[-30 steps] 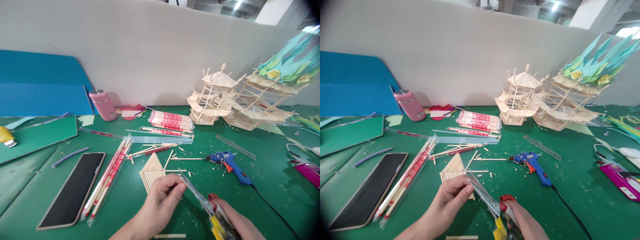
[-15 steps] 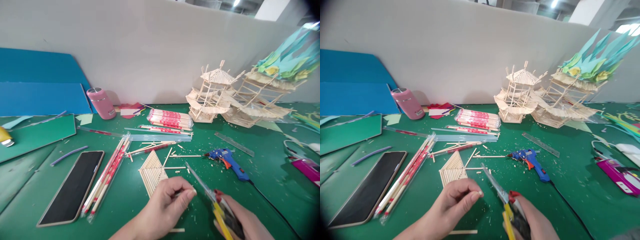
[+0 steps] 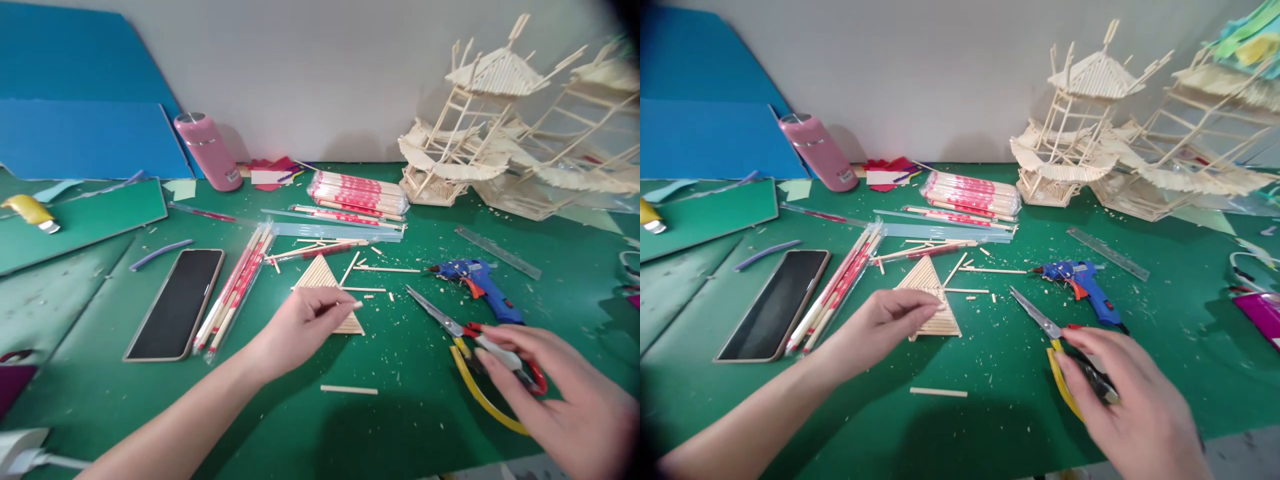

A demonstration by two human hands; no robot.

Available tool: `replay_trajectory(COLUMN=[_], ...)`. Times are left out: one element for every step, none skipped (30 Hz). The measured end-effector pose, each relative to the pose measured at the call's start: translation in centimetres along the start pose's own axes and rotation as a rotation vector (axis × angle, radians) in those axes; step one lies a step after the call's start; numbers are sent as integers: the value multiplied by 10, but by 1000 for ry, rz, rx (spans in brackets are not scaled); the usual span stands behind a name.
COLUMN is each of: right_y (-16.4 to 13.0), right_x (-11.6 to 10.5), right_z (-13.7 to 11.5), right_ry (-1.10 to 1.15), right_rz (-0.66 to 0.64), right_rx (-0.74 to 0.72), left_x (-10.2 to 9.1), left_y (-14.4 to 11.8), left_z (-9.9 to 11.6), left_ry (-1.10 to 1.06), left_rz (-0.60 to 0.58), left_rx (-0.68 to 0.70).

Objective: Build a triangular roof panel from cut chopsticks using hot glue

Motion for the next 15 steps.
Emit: replay_trajectory(right_y=[4,8,11,14,17,19,20,20,21,20,20,19,18,18,17], right_x=[5,10,18,28,38,47,56,63,68,72,75,77,79,80,80], right_z=[-21,-41,-60,-77,-90,-100,-107,-112,-114,-115,-115,-115,-114,-114,-112], right_ry=[33,66,106,157,217,257,278,295,299,300,300,297,295,294,292], right_rz=[-4,6,-19,-73,-148,-209,-272,-289,-302,-304,-303,-315,-326,-336,-344], right_rx=[-75,-159,-244,-308,-365,-391,-414,-437,-449,-457,-463,-466,-469,-475,-478], left_x=[4,8,11,14,15,15,14,13,12,11,10,10,10,10,9], left_y=[-4,-7,-11,-14,-18,-21,-25,-28,-31,-33,-36,-38,-40,-41,-42], left_z=[-1,-1,0,1,1,1,0,-1,-3,-6,-9,-11,-13,-15,-16], left_ry=[25,52,83,118,156,191,220,235,237,227,211,191,175,170,176], left_rz=[-57,-105,-140,-162,-170,-167,-162,-158,-157,-161,-169,-179,-186,-189,-188], left_rx=[2,6,14,24,30,26,16,0,-19,-40,-58,-73,-85,-93,-96])
Point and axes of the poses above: each hand's wrist, its own y-axis towards the middle knuckle, its own x-axis out of the palm, z = x × y, the point moved 4 cm from there along y, towards the middle knuckle, and after that the axes turned 7 degrees about x, right-handed, at the moved point
